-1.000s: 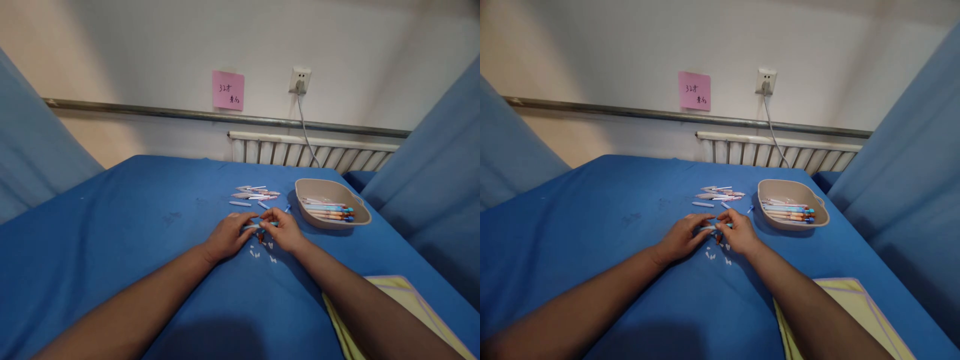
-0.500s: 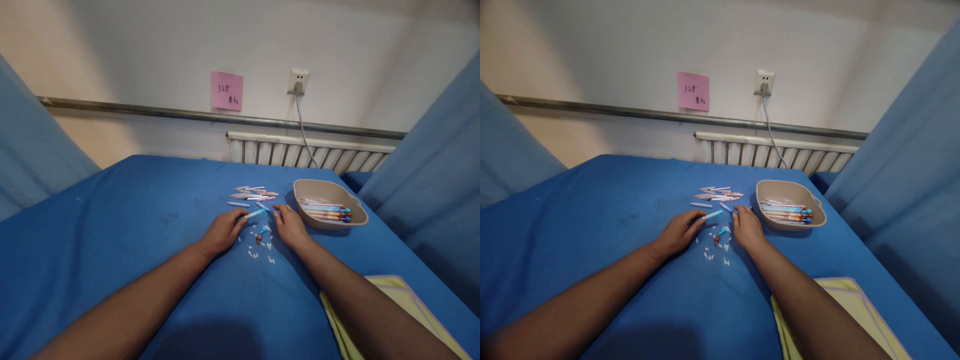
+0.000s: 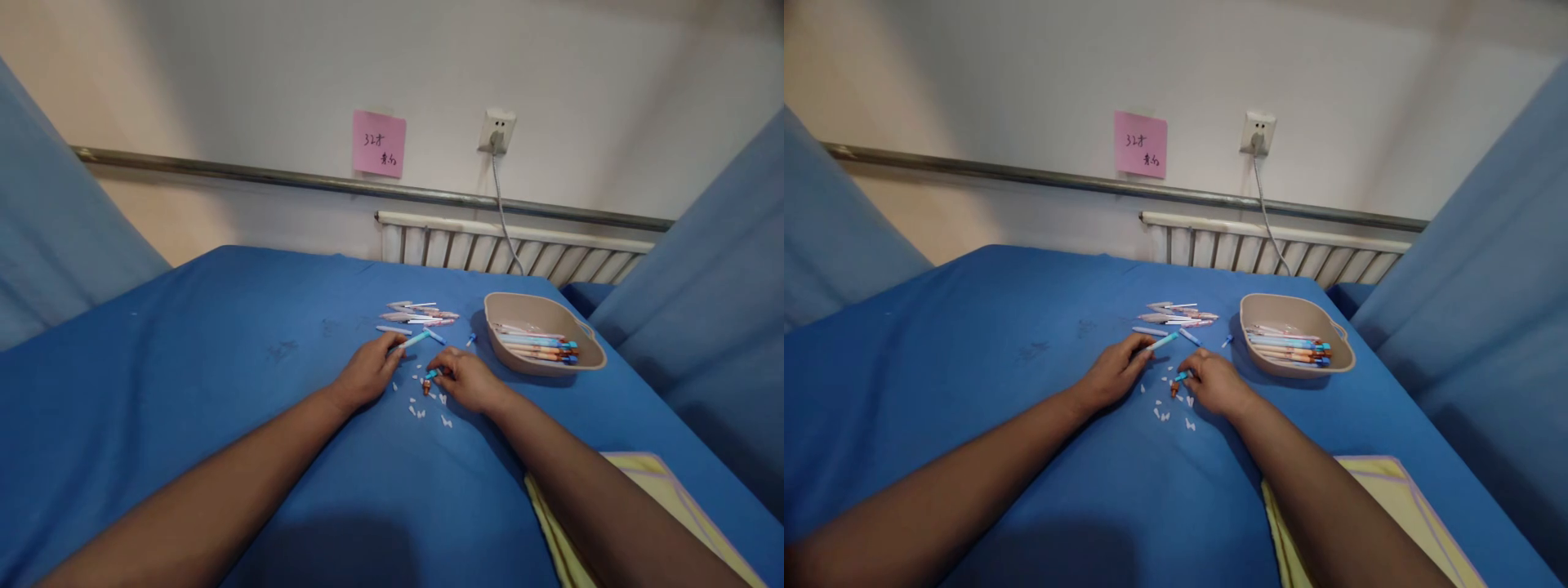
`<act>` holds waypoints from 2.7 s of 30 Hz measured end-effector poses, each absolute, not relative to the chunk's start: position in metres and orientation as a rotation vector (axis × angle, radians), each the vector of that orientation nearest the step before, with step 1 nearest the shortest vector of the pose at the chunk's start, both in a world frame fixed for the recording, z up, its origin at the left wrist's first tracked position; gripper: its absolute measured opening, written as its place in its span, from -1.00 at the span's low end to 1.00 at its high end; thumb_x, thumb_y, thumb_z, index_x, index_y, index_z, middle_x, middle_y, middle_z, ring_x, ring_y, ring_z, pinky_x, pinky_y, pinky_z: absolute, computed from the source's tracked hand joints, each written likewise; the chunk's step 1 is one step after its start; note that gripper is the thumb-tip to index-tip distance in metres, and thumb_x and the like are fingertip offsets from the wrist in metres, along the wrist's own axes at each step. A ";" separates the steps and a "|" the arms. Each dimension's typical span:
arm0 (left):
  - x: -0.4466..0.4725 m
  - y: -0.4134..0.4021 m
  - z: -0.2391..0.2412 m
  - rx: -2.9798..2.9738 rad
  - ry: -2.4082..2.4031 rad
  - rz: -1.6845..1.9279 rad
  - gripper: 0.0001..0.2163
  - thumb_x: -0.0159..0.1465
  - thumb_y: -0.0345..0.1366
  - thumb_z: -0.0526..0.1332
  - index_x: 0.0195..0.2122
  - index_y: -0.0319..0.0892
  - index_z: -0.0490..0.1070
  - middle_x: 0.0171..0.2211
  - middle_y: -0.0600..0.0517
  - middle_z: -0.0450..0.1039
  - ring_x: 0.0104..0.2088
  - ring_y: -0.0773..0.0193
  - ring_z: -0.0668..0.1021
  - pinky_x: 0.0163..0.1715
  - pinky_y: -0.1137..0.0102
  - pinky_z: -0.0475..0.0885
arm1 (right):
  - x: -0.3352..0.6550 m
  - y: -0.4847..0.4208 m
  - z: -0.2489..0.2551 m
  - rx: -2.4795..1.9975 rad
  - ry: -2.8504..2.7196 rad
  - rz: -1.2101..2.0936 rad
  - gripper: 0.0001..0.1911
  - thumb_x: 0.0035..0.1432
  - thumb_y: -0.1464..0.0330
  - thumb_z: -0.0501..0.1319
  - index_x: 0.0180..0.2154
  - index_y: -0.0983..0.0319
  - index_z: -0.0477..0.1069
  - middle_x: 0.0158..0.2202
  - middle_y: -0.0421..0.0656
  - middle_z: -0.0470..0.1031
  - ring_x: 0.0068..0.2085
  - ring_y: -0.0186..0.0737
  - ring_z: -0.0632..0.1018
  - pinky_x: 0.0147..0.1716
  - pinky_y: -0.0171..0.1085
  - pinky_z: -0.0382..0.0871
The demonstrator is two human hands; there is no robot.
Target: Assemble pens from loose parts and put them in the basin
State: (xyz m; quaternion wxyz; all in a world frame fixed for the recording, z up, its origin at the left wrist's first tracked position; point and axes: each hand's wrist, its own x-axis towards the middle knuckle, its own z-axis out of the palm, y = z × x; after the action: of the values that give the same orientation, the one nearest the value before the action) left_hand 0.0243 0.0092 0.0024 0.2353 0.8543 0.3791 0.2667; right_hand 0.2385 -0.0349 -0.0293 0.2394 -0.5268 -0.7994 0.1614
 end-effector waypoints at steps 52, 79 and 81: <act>0.027 0.010 -0.008 2.198 0.949 0.679 -0.75 0.23 -0.15 0.07 -0.31 -0.22 0.43 -0.46 0.10 0.38 -0.44 0.33 0.39 -0.43 0.47 0.28 | 0.231 -0.033 -0.028 -1.498 -1.705 0.650 -0.84 0.11 0.37 0.09 -0.25 0.21 0.39 -0.42 -0.20 0.46 -0.39 -0.29 0.46 -0.40 -0.35 0.31; 0.026 0.004 0.003 2.341 0.876 0.598 -0.71 0.28 -0.15 0.03 -0.21 -0.16 0.47 -0.35 0.02 0.47 -0.33 0.27 0.46 -0.33 0.45 0.31 | 0.232 -0.037 -0.010 -1.341 -1.554 0.603 -0.83 0.05 0.25 0.20 -0.42 0.22 0.45 -0.52 -0.22 0.42 -0.47 -0.32 0.42 -0.45 -0.35 0.29; 0.026 0.003 0.005 2.393 0.855 0.585 -0.71 0.29 -0.14 0.03 -0.21 -0.16 0.47 -0.35 0.02 0.47 -0.32 0.27 0.46 -0.31 0.45 0.30 | 0.231 -0.040 -0.005 -1.358 -1.617 0.554 -0.82 0.08 0.26 0.17 -0.42 0.22 0.47 -0.50 -0.20 0.43 -0.44 -0.30 0.44 -0.41 -0.34 0.31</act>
State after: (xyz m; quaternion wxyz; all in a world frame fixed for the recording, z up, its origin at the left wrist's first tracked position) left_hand 0.0256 0.0035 0.0045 0.2638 0.8851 0.3163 0.2166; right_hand 0.2313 -0.0398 -0.0055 0.4612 -0.5521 -0.6572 0.2250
